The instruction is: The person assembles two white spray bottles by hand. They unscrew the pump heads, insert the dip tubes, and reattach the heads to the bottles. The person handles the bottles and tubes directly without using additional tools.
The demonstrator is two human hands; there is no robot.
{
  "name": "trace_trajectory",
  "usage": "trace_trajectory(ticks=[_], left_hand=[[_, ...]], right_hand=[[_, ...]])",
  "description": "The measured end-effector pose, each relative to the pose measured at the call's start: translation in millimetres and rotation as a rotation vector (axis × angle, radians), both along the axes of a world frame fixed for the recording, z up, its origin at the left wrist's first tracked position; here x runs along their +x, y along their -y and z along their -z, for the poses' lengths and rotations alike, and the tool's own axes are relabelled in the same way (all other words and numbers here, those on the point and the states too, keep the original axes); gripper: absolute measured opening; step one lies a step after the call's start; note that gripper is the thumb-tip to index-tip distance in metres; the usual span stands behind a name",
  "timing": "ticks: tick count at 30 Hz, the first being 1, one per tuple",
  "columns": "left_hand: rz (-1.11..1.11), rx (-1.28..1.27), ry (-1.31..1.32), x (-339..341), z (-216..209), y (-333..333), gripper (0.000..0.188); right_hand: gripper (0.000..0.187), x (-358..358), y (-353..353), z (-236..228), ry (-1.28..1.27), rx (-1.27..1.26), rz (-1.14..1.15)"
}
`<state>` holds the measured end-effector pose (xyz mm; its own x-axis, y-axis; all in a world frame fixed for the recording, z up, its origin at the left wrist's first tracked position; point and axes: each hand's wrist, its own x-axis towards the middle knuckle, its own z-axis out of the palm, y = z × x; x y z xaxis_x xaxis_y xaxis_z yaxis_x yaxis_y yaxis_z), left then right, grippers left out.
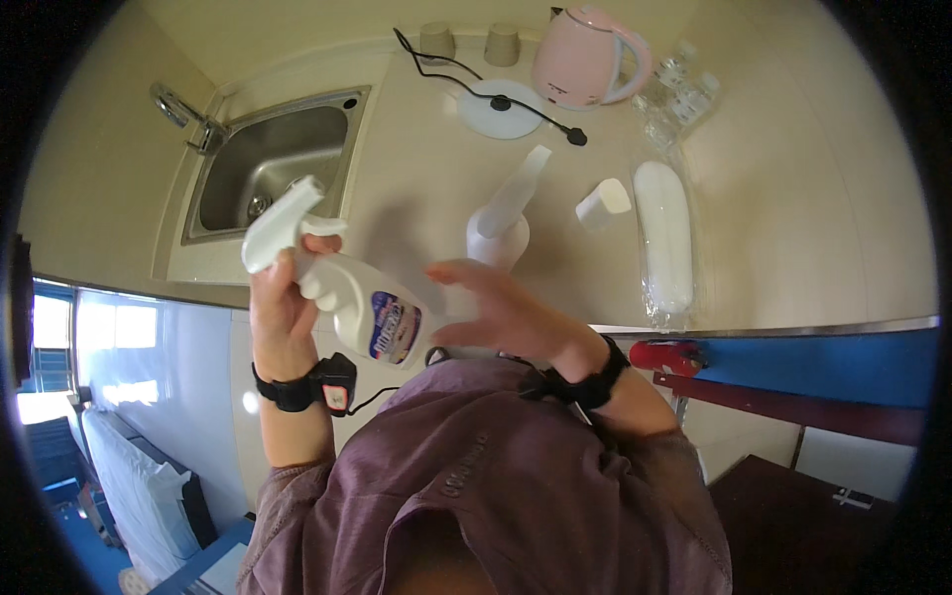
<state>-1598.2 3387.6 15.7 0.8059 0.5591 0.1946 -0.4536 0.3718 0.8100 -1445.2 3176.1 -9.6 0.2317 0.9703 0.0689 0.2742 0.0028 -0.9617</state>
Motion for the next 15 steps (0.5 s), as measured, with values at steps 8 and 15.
trace_trajectory(ticks=[8, 15], left_hand=[[0.223, 0.052, -0.1, 16, -20, 25, 0.058], [0.291, 0.145, -0.174, -9, -13, -3, 0.072]], right_hand=[[0.082, -17, -58, -15, -0.292, -0.093, -0.121], [0.053, -20, -69, -20, -0.401, -0.168, -0.271]])
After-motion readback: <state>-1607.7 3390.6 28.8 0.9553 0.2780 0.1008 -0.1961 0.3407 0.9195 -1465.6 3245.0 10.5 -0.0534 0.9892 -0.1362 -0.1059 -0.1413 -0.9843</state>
